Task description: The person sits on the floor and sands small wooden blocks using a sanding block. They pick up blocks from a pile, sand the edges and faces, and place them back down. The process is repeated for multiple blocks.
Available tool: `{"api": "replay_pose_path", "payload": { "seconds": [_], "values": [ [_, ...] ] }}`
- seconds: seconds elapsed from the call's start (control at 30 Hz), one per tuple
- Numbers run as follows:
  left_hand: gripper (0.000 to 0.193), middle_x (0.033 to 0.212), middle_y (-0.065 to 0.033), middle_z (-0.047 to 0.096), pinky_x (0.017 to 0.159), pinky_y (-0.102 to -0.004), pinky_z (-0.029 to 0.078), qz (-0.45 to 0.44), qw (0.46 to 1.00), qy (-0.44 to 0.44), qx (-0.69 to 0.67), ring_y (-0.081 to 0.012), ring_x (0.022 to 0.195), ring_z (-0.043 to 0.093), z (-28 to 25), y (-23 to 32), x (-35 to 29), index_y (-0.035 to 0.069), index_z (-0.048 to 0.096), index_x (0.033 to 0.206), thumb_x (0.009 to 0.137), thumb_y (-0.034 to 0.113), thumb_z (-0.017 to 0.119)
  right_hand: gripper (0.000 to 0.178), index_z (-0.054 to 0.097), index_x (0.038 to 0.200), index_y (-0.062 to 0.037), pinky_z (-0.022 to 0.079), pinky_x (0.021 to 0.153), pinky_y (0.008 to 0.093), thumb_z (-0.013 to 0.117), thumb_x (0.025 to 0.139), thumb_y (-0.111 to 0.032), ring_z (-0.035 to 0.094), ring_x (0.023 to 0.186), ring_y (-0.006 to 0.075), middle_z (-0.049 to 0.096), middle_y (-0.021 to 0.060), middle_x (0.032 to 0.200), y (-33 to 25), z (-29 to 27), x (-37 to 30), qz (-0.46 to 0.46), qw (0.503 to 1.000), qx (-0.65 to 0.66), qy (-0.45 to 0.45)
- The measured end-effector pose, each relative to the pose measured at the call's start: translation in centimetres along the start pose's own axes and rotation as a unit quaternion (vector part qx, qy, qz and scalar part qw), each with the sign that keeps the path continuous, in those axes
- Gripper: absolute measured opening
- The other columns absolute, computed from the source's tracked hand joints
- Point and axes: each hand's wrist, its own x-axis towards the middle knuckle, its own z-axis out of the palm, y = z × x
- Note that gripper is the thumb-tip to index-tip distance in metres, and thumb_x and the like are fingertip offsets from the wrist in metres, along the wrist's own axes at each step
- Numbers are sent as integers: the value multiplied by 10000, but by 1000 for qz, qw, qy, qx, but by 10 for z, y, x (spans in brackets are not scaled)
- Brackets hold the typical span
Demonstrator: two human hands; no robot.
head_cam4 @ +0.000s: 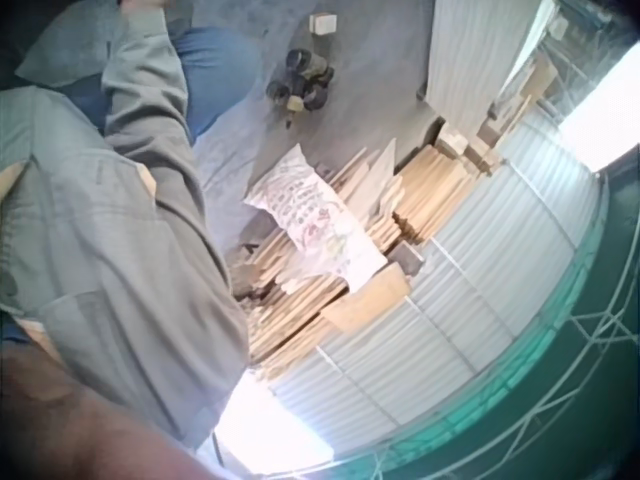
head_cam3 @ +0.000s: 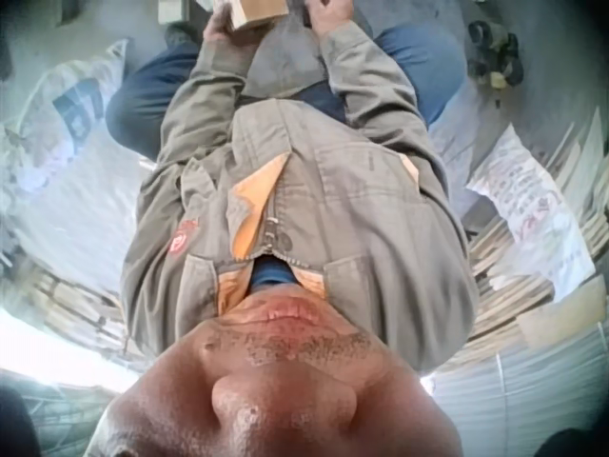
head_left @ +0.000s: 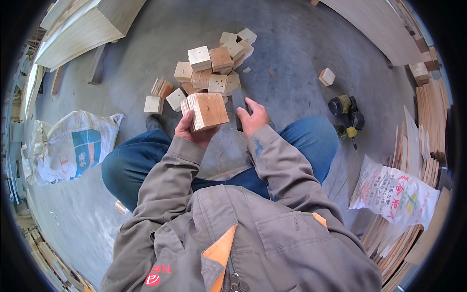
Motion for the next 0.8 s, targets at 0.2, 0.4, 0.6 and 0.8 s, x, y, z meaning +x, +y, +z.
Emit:
{"api": "replay_pose_path", "payload": {
  "seconds": [0.2,0.4,0.6,0.8],
  "values": [
    [640,1424,-122,601,1066,-591,466,33,996,84,15,-374,1288,579,-16,1,8,153,459,1512,951,382,665,550,600,1381,-14,440,1101,456,733,903,-251,549,1269,399,546,246,1392,-52,-15,-28,-307,951,24,29],
    [615,1421,-134,602,1092,-603,453,-11,999,37,-16,-368,1274,594,-23,0,3,116,439,1519,977,311,655,549,609,1378,-40,444,1094,449,746,890,-251,554,1247,416,561,247,1371,-34,13,-23,-266,964,25,11],
    [752,1570,-91,464,1084,-621,440,-19,998,-16,57,-385,1390,490,3,6,-7,234,402,1566,931,566,631,547,591,1398,-15,495,1040,400,730,929,-262,621,1192,315,615,221,1321,2,2,10,-23,994,96,38],
    [701,1559,-86,484,1160,-635,321,-32,996,60,51,-383,1398,480,-6,8,-2,242,436,1549,953,575,595,450,570,1415,11,509,974,285,652,1015,-178,614,1132,144,657,104,1285,-34,0,-15,-14,930,353,-101]
  ]
}}
